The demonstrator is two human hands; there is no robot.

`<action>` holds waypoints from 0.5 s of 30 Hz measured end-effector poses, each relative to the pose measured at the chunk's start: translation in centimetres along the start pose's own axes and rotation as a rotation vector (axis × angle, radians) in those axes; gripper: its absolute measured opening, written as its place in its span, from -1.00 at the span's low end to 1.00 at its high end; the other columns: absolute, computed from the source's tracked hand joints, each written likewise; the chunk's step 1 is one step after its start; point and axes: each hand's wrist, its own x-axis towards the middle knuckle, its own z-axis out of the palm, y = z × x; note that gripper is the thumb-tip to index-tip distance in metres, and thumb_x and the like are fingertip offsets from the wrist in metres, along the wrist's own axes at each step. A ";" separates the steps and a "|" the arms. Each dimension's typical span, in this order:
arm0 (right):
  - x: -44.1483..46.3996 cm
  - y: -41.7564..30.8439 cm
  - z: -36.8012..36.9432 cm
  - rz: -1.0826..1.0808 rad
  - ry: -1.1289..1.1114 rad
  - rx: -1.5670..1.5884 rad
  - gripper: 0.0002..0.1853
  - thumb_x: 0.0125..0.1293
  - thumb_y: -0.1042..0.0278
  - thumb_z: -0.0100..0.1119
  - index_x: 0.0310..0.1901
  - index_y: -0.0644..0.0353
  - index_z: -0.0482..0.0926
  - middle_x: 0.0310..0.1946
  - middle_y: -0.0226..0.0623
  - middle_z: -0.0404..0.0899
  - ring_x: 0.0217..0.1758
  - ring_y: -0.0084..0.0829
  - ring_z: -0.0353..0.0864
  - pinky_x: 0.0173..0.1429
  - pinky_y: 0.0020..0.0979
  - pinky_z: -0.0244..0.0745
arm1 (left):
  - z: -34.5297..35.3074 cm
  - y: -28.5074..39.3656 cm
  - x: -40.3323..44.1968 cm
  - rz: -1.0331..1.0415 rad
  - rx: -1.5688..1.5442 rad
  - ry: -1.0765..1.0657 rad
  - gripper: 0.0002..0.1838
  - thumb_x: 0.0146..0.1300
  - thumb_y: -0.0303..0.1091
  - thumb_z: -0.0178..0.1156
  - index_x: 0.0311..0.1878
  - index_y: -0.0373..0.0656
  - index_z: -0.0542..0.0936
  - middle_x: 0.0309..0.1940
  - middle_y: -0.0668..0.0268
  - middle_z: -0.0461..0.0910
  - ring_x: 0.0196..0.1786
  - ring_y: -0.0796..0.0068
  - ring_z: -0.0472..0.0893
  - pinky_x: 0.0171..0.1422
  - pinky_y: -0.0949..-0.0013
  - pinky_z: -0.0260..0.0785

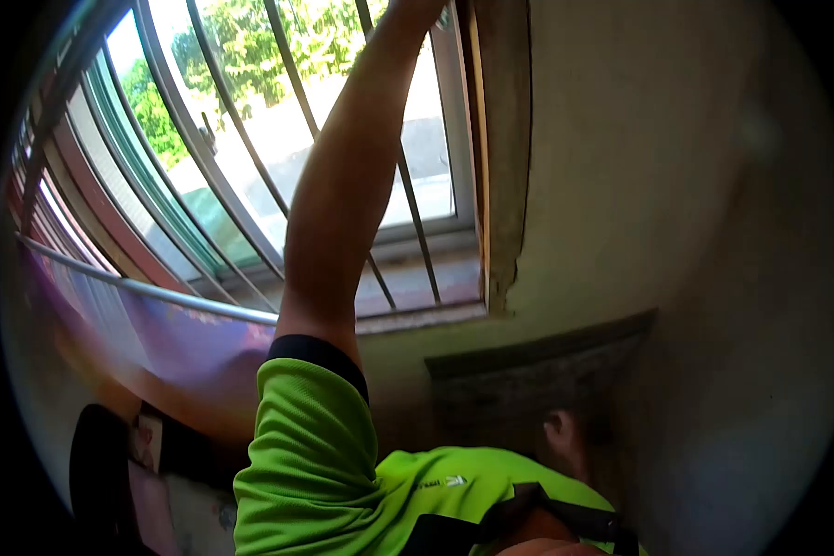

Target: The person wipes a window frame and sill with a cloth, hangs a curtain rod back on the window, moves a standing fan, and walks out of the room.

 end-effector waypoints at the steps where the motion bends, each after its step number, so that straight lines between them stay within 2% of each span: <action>1: 0.3 0.4 -0.4 -0.025 -0.001 -0.024 -0.63 0.24 0.31 0.30 0.04 0.28 0.56 -0.10 -0.03 0.60 -0.06 -0.16 0.64 0.00 -0.23 0.55 | 0.6 -0.7 -2.3 0.212 0.133 0.123 -0.61 0.50 -0.21 -0.04 0.23 -0.25 0.48 -0.14 0.14 0.61 -0.05 0.31 0.58 0.09 0.24 0.44; 2: 0.5 -0.2 -0.8 -0.056 0.000 -0.042 -0.64 0.24 0.33 0.30 0.03 0.28 0.57 -0.09 -0.04 0.59 -0.07 -0.17 0.64 -0.03 -0.25 0.55 | 0.2 2.1 -6.0 -0.018 -0.019 0.087 -0.61 0.43 -0.30 0.05 0.23 -0.27 0.46 -0.17 0.21 0.62 -0.13 0.33 0.60 0.04 0.30 0.48; 3: 0.6 -0.9 -1.2 -0.066 -0.017 -0.015 -0.64 0.24 0.34 0.30 0.03 0.29 0.56 -0.08 -0.04 0.59 -0.07 -0.18 0.64 -0.04 -0.26 0.55 | -0.5 5.1 -9.1 -0.512 -0.176 0.005 -0.64 0.41 -0.31 0.11 0.13 -0.38 0.49 -0.27 0.09 0.64 -0.32 0.24 0.64 -0.18 0.23 0.56; 4: 0.9 -2.5 -1.5 -0.079 -0.030 0.016 -0.64 0.23 0.35 0.31 0.03 0.30 0.56 -0.06 -0.04 0.58 -0.07 -0.19 0.64 -0.05 -0.27 0.56 | -1.0 5.8 -12.6 -0.494 0.016 0.017 -0.72 0.41 -0.23 0.16 0.09 -0.14 0.51 -0.26 0.31 0.66 -0.25 0.47 0.63 -0.17 0.41 0.45; 5: 1.0 -3.4 -1.8 -0.065 -0.042 0.016 -0.64 0.23 0.35 0.31 0.03 0.30 0.56 -0.06 -0.04 0.58 -0.07 -0.19 0.64 -0.05 -0.27 0.56 | -0.1 4.5 -17.1 -0.400 -0.114 0.063 -0.67 0.43 -0.30 0.14 0.20 -0.11 0.44 -0.28 0.23 0.65 -0.25 0.45 0.62 -0.18 0.34 0.47; 6: 1.2 -4.1 -2.1 -0.070 -0.063 0.012 -0.64 0.25 0.33 0.28 0.05 0.31 0.55 -0.04 0.00 0.56 -0.09 -0.16 0.65 -0.04 -0.25 0.56 | -0.8 9.0 -19.2 -0.657 -0.067 0.012 -0.60 0.44 -0.37 0.11 0.30 -0.06 0.36 -0.31 0.24 0.60 -0.29 0.49 0.57 -0.21 0.36 0.44; 7: 1.3 -4.6 -2.3 -0.075 -0.083 0.009 -0.63 0.28 0.32 0.25 0.06 0.32 0.54 -0.01 0.03 0.55 -0.11 -0.12 0.65 -0.04 -0.23 0.57 | 0.0 8.2 -23.6 -0.499 -0.070 0.052 -0.56 0.45 -0.44 0.09 0.35 -0.04 0.34 -0.31 0.32 0.56 -0.33 0.57 0.51 -0.25 0.39 0.41; 8: 1.4 -5.0 -2.4 -0.062 -0.091 0.010 -0.63 0.28 0.32 0.25 0.06 0.32 0.54 -0.01 0.03 0.55 -0.11 -0.12 0.65 -0.04 -0.23 0.57 | -0.7 10.0 -26.2 -0.724 -0.247 -0.030 -0.51 0.47 -0.44 0.06 0.42 0.00 0.28 -0.30 0.39 0.52 -0.33 0.60 0.47 -0.25 0.42 0.39; 9: 1.5 -5.3 -2.5 -0.105 -0.085 -0.023 -0.64 0.29 0.32 0.24 0.06 0.32 0.54 0.00 0.03 0.54 -0.10 -0.12 0.66 -0.03 -0.23 0.57 | -0.8 11.5 -28.9 -0.790 -0.250 -0.066 -0.46 0.48 -0.46 0.03 0.48 0.01 0.23 -0.20 0.38 0.51 -0.25 0.61 0.47 -0.20 0.41 0.39; 10: 1.5 -5.6 -2.5 -0.148 -0.082 -0.057 -0.64 0.29 0.33 0.23 0.07 0.31 0.54 0.01 0.02 0.54 -0.09 -0.12 0.66 -0.02 -0.22 0.57 | -0.5 11.0 -32.7 -0.776 -0.218 -0.084 -0.43 0.48 -0.45 0.02 0.51 -0.02 0.19 -0.08 0.32 0.51 -0.13 0.59 0.48 -0.10 0.46 0.39; 11: 1.3 -6.0 -2.5 -0.136 -0.094 -0.058 -0.64 0.29 0.33 0.23 0.07 0.31 0.54 0.01 0.02 0.54 -0.09 -0.12 0.66 -0.02 -0.22 0.57 | -0.6 11.5 -35.5 -0.789 -0.245 -0.094 -0.38 0.47 -0.39 0.04 0.54 -0.10 0.11 0.21 0.02 0.46 0.09 0.30 0.51 0.15 0.29 0.40; 12: 1.2 -6.5 -2.5 -0.138 -0.118 -0.075 -0.64 0.30 0.32 0.23 0.07 0.31 0.54 0.02 0.02 0.54 -0.08 -0.13 0.66 -0.02 -0.22 0.57 | -0.5 12.5 -37.9 -0.966 -0.427 -0.061 -0.37 0.47 -0.37 0.05 0.53 -0.16 0.10 0.28 -0.01 0.42 0.23 0.17 0.48 0.29 0.20 0.32; 13: 1.2 -7.2 -2.4 -0.143 -0.142 -0.092 -0.64 0.31 0.32 0.23 0.07 0.32 0.54 0.03 0.02 0.53 -0.06 -0.14 0.66 -0.01 -0.22 0.57 | -0.3 12.8 -40.2 -0.976 -0.421 -0.060 -0.37 0.47 -0.37 0.05 0.53 -0.16 0.10 0.28 -0.01 0.42 0.23 0.17 0.48 0.29 0.20 0.32; 15: 1.0 -7.5 -2.3 -0.113 -0.179 -0.105 -0.64 0.30 0.32 0.24 0.07 0.33 0.54 -0.01 0.02 0.54 -0.08 -0.14 0.67 -0.03 -0.22 0.57 | -0.1 12.9 -44.1 -0.963 -0.192 -0.098 -0.37 0.47 -0.38 0.05 0.52 -0.23 0.09 0.34 -0.05 0.36 0.36 0.06 0.39 0.41 0.18 0.20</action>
